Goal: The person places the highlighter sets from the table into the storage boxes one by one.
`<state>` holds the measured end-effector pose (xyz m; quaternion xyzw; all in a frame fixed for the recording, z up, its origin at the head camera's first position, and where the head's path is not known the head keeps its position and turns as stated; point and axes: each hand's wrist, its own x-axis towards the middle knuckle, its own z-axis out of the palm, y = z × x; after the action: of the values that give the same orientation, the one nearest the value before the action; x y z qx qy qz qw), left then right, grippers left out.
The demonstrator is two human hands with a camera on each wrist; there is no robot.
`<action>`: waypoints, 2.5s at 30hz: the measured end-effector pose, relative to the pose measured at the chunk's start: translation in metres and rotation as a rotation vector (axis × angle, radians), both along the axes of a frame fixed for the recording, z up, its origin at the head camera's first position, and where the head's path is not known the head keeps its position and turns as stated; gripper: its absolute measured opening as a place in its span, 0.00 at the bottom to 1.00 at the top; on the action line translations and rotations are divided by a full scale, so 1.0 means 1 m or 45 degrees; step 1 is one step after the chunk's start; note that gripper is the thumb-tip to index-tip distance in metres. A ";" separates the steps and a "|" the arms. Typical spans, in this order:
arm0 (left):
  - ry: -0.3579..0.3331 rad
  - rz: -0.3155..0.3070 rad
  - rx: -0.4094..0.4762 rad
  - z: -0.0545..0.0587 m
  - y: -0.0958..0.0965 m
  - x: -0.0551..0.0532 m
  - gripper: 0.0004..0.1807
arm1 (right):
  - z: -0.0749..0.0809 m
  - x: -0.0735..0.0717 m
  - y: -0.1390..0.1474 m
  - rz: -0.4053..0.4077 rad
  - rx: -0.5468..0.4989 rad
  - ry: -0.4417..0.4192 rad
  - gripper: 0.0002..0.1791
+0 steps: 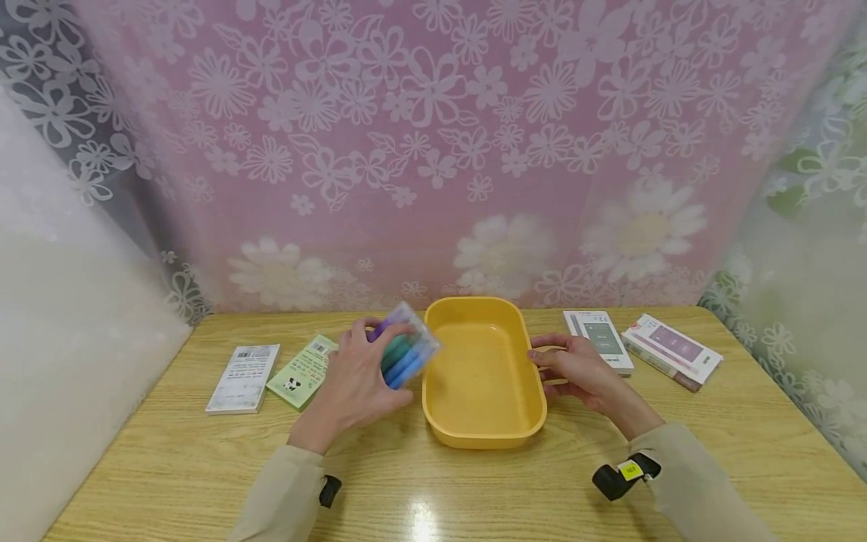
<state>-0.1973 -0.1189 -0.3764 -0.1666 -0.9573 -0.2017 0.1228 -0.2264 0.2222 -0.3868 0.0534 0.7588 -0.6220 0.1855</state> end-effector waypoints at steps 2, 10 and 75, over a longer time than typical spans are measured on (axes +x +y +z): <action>0.004 -0.026 -0.011 0.004 0.003 0.000 0.42 | 0.000 0.000 0.000 0.001 0.002 0.000 0.27; 0.041 -0.135 -0.095 0.015 0.019 -0.001 0.43 | 0.000 0.001 -0.001 0.007 -0.010 -0.002 0.28; -0.432 -0.592 -0.527 0.005 0.106 -0.027 0.30 | 0.002 -0.001 0.001 0.031 0.019 -0.020 0.28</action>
<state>-0.2242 -0.0133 -0.3714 -0.3656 -0.9211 -0.0508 -0.1236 -0.2275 0.2235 -0.3847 0.0504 0.7627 -0.6134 0.1986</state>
